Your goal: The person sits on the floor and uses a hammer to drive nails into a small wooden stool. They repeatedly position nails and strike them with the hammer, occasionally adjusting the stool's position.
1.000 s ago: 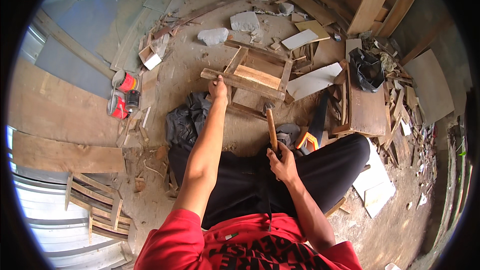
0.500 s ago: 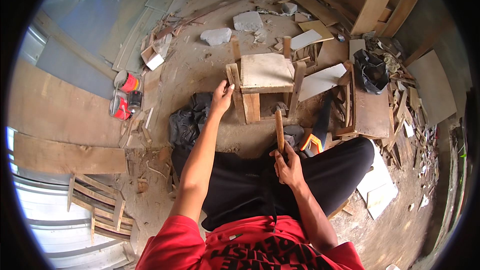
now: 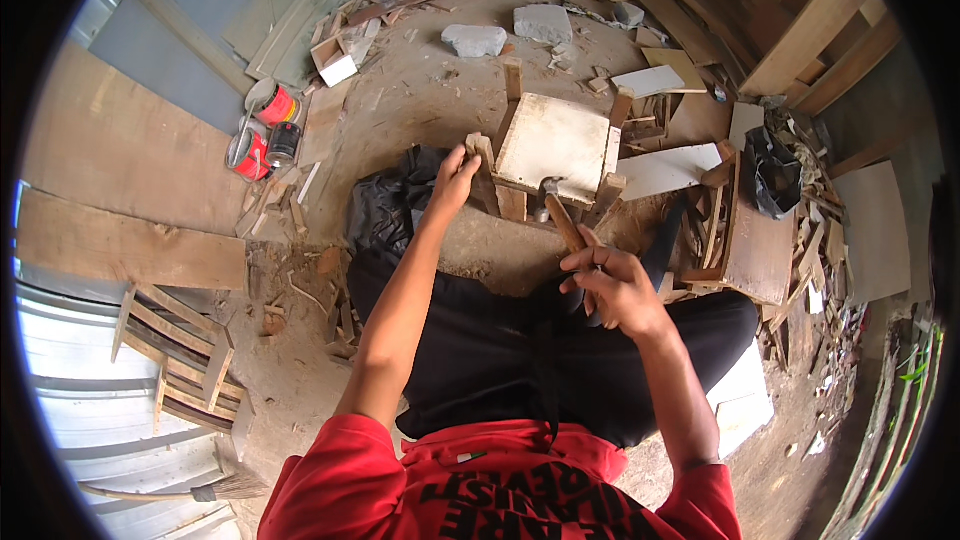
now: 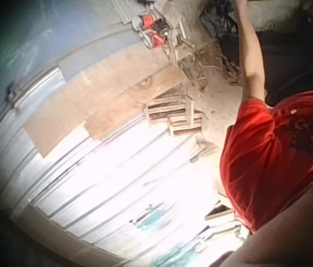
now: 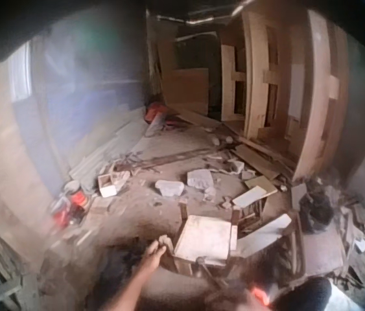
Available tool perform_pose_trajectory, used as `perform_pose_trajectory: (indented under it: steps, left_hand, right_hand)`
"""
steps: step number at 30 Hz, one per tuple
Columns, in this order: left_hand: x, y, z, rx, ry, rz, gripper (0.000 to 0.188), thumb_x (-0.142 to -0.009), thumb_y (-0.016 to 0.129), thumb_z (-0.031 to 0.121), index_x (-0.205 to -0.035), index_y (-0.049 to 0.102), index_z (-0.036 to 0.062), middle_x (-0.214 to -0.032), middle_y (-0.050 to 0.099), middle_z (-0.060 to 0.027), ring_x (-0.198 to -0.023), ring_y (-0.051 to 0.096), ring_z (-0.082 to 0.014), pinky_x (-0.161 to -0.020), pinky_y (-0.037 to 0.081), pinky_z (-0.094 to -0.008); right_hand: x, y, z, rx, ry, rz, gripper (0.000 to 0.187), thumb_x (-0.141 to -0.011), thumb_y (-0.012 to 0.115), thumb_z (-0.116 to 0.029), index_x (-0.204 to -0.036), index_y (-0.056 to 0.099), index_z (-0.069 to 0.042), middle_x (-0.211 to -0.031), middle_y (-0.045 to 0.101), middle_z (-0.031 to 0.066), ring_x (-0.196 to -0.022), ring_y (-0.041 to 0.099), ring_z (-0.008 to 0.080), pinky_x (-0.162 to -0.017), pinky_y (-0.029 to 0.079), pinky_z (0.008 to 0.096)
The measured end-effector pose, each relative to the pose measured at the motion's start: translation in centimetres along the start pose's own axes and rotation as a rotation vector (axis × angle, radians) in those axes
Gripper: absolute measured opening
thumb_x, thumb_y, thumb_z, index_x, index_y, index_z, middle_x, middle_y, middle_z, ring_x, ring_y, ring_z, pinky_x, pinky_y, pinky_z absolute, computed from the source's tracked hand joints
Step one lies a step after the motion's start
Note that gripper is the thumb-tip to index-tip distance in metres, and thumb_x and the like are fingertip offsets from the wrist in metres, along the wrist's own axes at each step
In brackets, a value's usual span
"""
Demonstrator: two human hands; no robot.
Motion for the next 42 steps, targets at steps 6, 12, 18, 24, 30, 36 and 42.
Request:
perform_pose_trajectory:
  steps: [6,12,18,24,30,36,42]
  left_hand:
    - [-5.5,-0.4,5.3,-0.226,-0.076,0.105,0.041,-0.105,0.047,0.032,-0.121,0.062,-0.0031,-0.110,0.071,-0.0115,-0.102,0.066,-0.0212,-0.092,0.049,-0.0341]
    - [-6.7,-1.0,-1.0,-0.172,-0.116,0.077,0.040,-0.107,0.040,0.029,-0.116,0.061,-0.0034,-0.092,0.072,-0.0131,-0.079,0.067,-0.0203,-0.077,0.053,-0.0353]
    - [-6.3,0.2,-1.1,-0.145,-0.167,0.174,0.037,-0.108,0.036,0.022,-0.117,0.060,-0.0050,-0.098,0.071,-0.0172,-0.084,0.067,-0.0221,-0.079,0.053,-0.0344]
    - [-6.8,-0.3,-0.6,-0.142,-0.069,0.168,0.033,-0.106,0.038,0.017,-0.118,0.059,-0.0064,-0.098,0.070,-0.0182,-0.084,0.068,-0.0227,-0.078,0.053,-0.0334]
    - [-5.7,-0.4,1.6,-0.278,-0.038,0.195,0.029,-0.103,0.042,0.015,-0.114,0.060,-0.0052,-0.097,0.069,-0.0161,-0.084,0.067,-0.0219,-0.078,0.051,-0.0324]
    - [-5.5,-0.1,2.3,-0.257,-0.134,0.167,0.028,-0.100,0.044,0.013,-0.117,0.060,-0.0031,-0.103,0.069,-0.0168,-0.097,0.066,-0.0228,-0.084,0.050,-0.0324]
    - [-5.0,-0.8,1.6,-0.023,0.151,0.350,0.034,-0.098,0.051,0.018,-0.122,0.057,-0.0045,-0.119,0.065,-0.0171,-0.112,0.062,-0.0257,-0.092,0.048,-0.0358]
  right_hand:
    - [-4.6,-0.3,-5.7,0.170,-0.162,-0.114,0.025,-0.091,0.061,-0.023,-0.088,0.063,0.002,-0.107,0.064,0.0092,-0.074,0.051,0.0109,-0.067,0.042,0.0266]
    - [-10.0,3.2,-11.9,0.706,-0.600,-0.083,0.021,-0.097,0.064,-0.021,-0.098,0.060,0.000,-0.087,0.066,0.0077,-0.080,0.060,0.0172,-0.076,0.049,0.0337]
    - [-17.9,4.0,-14.0,0.807,-0.613,-0.082,0.021,-0.092,0.056,-0.022,-0.089,0.061,-0.002,-0.072,0.064,0.0140,-0.070,0.060,0.0293,-0.067,0.048,0.0395]
    - [-25.4,4.4,-12.7,0.221,-0.436,-0.105,0.021,-0.090,0.056,-0.019,-0.078,0.057,-0.002,-0.066,0.054,0.0030,-0.063,0.050,0.0134,-0.060,0.043,0.0328]
    - [-26.4,7.3,-11.3,0.126,-0.302,-0.215,0.021,-0.088,0.053,-0.020,-0.075,0.052,-0.004,-0.062,0.052,0.0036,-0.048,0.045,0.0133,-0.044,0.038,0.0341]
    - [-28.5,8.1,-11.0,0.257,-0.328,-0.171,0.024,-0.089,0.052,-0.023,-0.077,0.055,-0.001,-0.064,0.052,0.0051,-0.056,0.047,0.0139,-0.052,0.041,0.0352]
    - [-29.1,11.0,-11.2,0.406,-0.453,-0.154,0.023,-0.093,0.056,-0.020,-0.078,0.056,-0.002,-0.065,0.052,0.0008,-0.056,0.045,0.0104,-0.050,0.036,0.0313]
Point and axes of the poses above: each hand's wrist, its own x-axis away from the middle knuckle, its own y-axis out of the palm, z = x × y, the point moved 9 cm from there along -x, towards the middle knuckle
